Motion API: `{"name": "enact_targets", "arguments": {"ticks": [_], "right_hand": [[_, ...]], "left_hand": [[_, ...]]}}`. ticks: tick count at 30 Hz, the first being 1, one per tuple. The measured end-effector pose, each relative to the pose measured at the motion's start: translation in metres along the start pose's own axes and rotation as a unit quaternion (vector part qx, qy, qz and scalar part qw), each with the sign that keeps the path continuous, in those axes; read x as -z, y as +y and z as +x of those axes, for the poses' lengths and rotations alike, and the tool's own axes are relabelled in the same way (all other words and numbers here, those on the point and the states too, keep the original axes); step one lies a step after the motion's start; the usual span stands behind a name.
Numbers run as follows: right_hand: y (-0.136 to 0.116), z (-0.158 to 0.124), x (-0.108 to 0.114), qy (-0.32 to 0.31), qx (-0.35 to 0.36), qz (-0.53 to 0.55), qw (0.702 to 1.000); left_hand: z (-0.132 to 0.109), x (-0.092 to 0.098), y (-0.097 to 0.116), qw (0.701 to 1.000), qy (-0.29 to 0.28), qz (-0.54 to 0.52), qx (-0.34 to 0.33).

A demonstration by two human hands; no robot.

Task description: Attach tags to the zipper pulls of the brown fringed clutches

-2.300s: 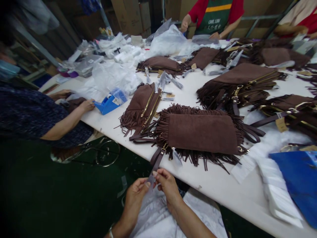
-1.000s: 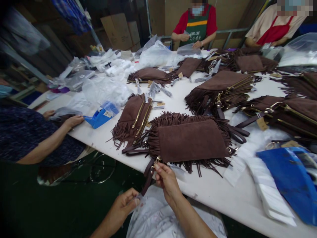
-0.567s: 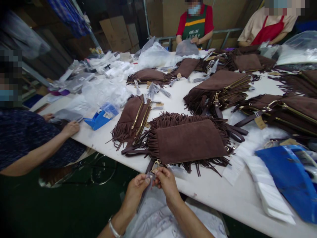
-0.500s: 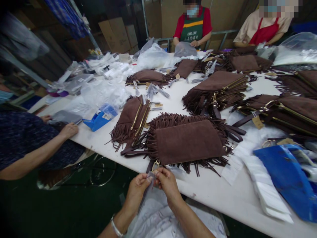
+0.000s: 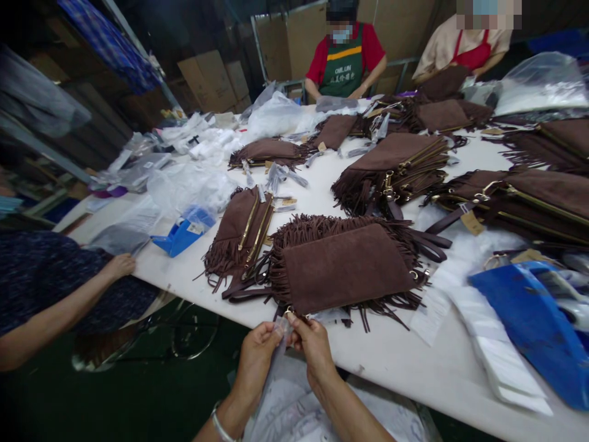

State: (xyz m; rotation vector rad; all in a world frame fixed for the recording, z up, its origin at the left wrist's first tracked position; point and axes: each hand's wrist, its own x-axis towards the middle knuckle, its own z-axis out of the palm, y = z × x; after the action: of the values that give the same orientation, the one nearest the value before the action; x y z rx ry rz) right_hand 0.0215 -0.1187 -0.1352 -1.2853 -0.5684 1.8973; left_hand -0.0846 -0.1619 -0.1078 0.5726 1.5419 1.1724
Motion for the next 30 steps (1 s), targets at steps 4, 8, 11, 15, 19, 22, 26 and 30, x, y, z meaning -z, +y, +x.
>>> {"name": "enact_targets", "arguments": {"ticks": [4,8,11,15,19,22,26,30], "right_hand": [[0.005,0.0,0.009,0.023,0.016,-0.021,0.999],[0.011,-0.003,0.014,0.012,0.045,-0.051,0.998],[0.014,-0.008,0.015,-0.012,0.063,-0.071,0.995],[0.015,-0.012,0.013,0.005,0.061,-0.064,0.996],[0.01,-0.011,0.006,0.033,0.033,-0.041,0.998],[0.005,-0.009,0.003,0.068,0.016,-0.008,0.998],[0.001,-0.01,0.003,0.086,0.013,0.022,0.996],[0.0,-0.009,0.001,0.082,0.001,0.029,0.996]], "left_hand": [[0.005,-0.008,0.004,0.999,-0.006,0.046,-0.021],[0.013,-0.014,0.009,0.988,-0.009,0.137,-0.065],[0.02,-0.018,0.011,0.982,-0.003,0.171,-0.081],[0.023,-0.021,0.013,0.979,-0.014,0.184,-0.084],[0.026,-0.025,0.017,0.961,-0.005,0.245,-0.131],[0.027,-0.026,0.02,0.951,0.0,0.263,-0.165],[0.016,-0.018,0.016,0.982,-0.002,0.151,-0.114],[-0.002,-0.009,0.006,1.0,-0.002,0.001,0.008]]}}
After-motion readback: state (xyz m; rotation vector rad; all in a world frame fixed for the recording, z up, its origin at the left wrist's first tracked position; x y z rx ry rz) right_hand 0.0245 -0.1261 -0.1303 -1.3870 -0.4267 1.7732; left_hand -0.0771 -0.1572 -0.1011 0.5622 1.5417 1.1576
